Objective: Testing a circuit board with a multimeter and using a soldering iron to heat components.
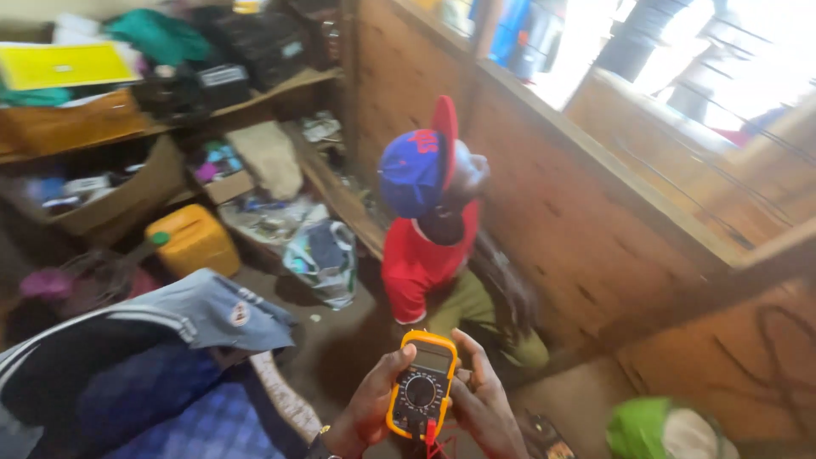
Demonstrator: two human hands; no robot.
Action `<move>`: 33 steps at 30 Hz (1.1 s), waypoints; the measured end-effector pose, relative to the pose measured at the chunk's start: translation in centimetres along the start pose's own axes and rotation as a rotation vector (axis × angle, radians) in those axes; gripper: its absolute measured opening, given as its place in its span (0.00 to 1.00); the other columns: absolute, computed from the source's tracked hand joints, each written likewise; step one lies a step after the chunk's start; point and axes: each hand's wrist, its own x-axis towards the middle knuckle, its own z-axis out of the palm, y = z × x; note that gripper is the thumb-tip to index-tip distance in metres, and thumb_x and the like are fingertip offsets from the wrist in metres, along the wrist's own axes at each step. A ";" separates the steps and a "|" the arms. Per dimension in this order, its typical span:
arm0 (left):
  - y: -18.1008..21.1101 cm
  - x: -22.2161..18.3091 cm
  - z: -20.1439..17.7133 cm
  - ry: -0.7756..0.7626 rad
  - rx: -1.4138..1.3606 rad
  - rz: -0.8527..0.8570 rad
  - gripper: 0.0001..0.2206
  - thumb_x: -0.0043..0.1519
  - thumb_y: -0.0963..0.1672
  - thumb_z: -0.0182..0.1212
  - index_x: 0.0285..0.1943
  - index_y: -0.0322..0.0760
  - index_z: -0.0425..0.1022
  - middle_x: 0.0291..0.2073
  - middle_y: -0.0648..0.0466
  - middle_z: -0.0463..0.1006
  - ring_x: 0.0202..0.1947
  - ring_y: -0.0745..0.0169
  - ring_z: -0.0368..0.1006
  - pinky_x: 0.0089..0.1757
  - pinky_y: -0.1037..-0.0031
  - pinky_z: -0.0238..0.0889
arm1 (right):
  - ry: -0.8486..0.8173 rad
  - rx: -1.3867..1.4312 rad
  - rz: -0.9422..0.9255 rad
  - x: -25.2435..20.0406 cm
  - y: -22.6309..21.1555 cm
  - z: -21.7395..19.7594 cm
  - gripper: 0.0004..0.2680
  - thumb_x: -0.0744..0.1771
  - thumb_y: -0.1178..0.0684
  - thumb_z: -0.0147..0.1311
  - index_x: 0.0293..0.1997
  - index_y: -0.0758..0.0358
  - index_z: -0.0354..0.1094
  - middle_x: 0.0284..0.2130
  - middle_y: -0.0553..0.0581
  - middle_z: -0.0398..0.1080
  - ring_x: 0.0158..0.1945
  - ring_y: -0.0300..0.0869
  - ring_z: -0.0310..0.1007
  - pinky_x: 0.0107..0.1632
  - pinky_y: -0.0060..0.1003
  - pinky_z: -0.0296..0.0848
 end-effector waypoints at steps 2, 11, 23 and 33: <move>-0.4 1.2 0.2 -0.049 -0.007 -0.030 0.28 0.68 0.52 0.50 0.58 0.16 0.78 0.46 0.30 0.85 0.41 0.42 0.83 0.43 0.56 0.78 | 0.025 0.054 0.028 -0.1 0.3 -1.0 0.27 0.67 0.55 0.58 0.77 0.50 0.53 0.22 0.52 0.65 0.21 0.35 0.61 0.23 0.33 0.59; 0.1 2.0 1.6 0.050 -0.013 -0.097 0.29 0.66 0.51 0.50 0.62 0.18 0.77 0.54 0.29 0.83 0.48 0.38 0.81 0.48 0.50 0.76 | 0.162 -0.292 -0.301 -2.0 5.7 -4.4 0.10 0.69 0.46 0.57 0.45 0.61 0.80 0.36 0.49 0.81 0.40 0.33 0.76 0.45 0.31 0.77; -2.2 1.0 3.3 -0.162 0.212 0.049 0.18 0.67 0.50 0.60 0.40 0.26 0.80 0.26 0.48 0.81 0.24 0.65 0.76 0.28 0.73 0.70 | 0.329 -0.765 -0.021 -7.3 2.4 -4.1 0.13 0.67 0.36 0.52 0.43 0.39 0.86 0.16 0.39 0.78 0.24 0.26 0.78 0.34 0.25 0.75; -7.0 -1.1 2.6 -0.137 0.256 -0.026 0.17 0.68 0.50 0.59 0.38 0.29 0.77 0.26 0.47 0.79 0.25 0.61 0.76 0.28 0.70 0.70 | 0.450 -0.075 -0.429 -12.2 11.6 -4.8 0.13 0.66 0.46 0.61 0.43 0.69 0.83 0.33 0.60 0.85 0.36 0.43 0.83 0.41 0.39 0.81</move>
